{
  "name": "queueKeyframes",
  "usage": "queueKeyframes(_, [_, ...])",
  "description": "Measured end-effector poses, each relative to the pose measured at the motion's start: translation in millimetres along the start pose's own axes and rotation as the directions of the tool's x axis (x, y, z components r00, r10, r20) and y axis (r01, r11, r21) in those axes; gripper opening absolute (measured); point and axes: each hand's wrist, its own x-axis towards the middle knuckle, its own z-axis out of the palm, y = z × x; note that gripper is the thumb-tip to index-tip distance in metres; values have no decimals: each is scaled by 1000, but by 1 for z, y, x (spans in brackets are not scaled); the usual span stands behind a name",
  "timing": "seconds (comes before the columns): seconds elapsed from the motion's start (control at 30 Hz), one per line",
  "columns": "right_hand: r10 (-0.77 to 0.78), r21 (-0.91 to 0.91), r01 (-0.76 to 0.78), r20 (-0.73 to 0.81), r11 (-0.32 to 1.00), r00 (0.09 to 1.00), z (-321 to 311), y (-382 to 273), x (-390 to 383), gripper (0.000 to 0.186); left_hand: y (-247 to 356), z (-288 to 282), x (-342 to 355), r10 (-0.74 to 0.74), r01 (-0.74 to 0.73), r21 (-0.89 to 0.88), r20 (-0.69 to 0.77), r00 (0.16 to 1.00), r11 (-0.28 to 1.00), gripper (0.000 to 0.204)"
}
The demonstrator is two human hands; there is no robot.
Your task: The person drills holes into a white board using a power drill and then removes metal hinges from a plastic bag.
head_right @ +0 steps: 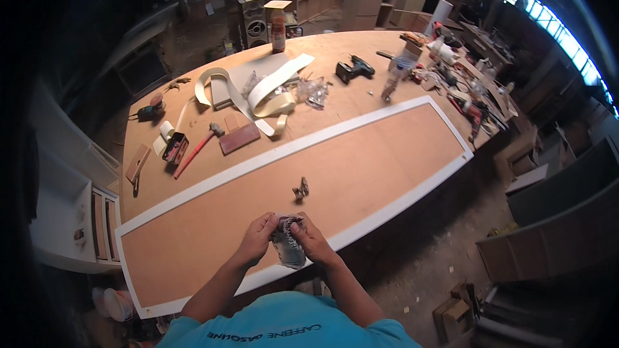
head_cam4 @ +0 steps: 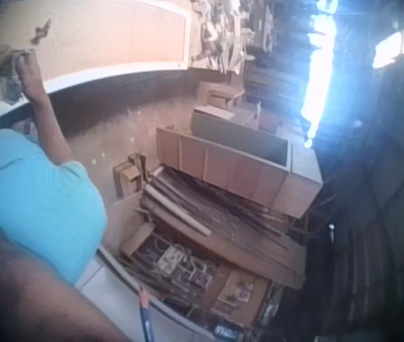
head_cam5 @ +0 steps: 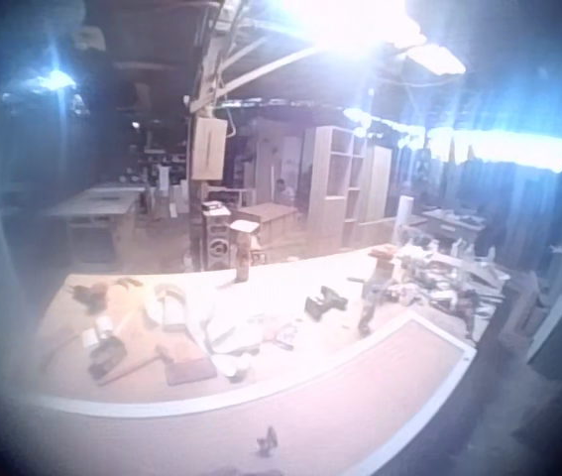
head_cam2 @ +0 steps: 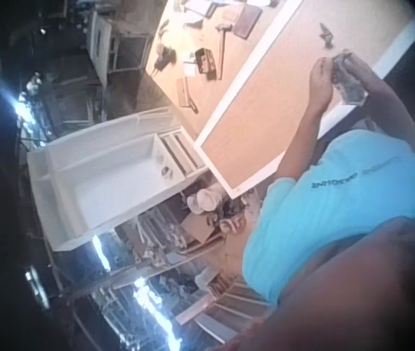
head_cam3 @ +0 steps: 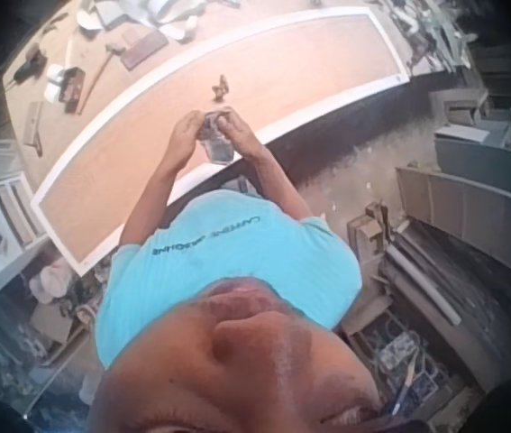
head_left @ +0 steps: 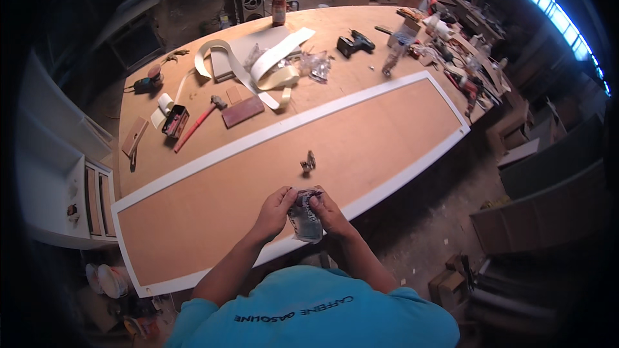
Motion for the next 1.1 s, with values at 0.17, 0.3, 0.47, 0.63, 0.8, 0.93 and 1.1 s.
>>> queueKeyframes(0.17, [12, -506, -108, -189, 856, 982, -7, -38, -95, 34, -32, 63, -33, 256, -252, -104, 18, 967, 962, 24])
queueKeyframes(0.3, [-337, -491, 159, -298, 856, 893, -2, -65, -140, 37, -35, 108, -59, 374, -376, -89, -44, 926, 922, 17])
queueKeyframes(0.47, [-247, -614, -12, -335, 790, 909, -24, -97, -164, 22, -22, 134, -67, 398, -406, -108, -90, 913, 908, 15])
queueKeyframes(0.63, [-461, -749, 159, -214, 644, 861, -80, -103, -177, 35, -18, 177, -36, 415, -398, 141, -119, 902, 906, 17])
queueKeyframes(0.8, [-480, -796, 155, -185, 586, 858, -157, -131, -195, 20, -19, 260, 10, 482, -486, 103, 56, 874, 868, 17])
queueKeyframes(0.93, [-156, -499, -108, -458, 860, 875, -212, -154, -229, 18, -20, 304, 45, 461, -450, 368, 64, 885, 814, 17])
queueKeyframes(1.1, [-310, -497, 100, -359, 862, 881, -270, -162, -239, 20, -29, 334, 72, 348, -366, 109, 155, 925, 924, 34])
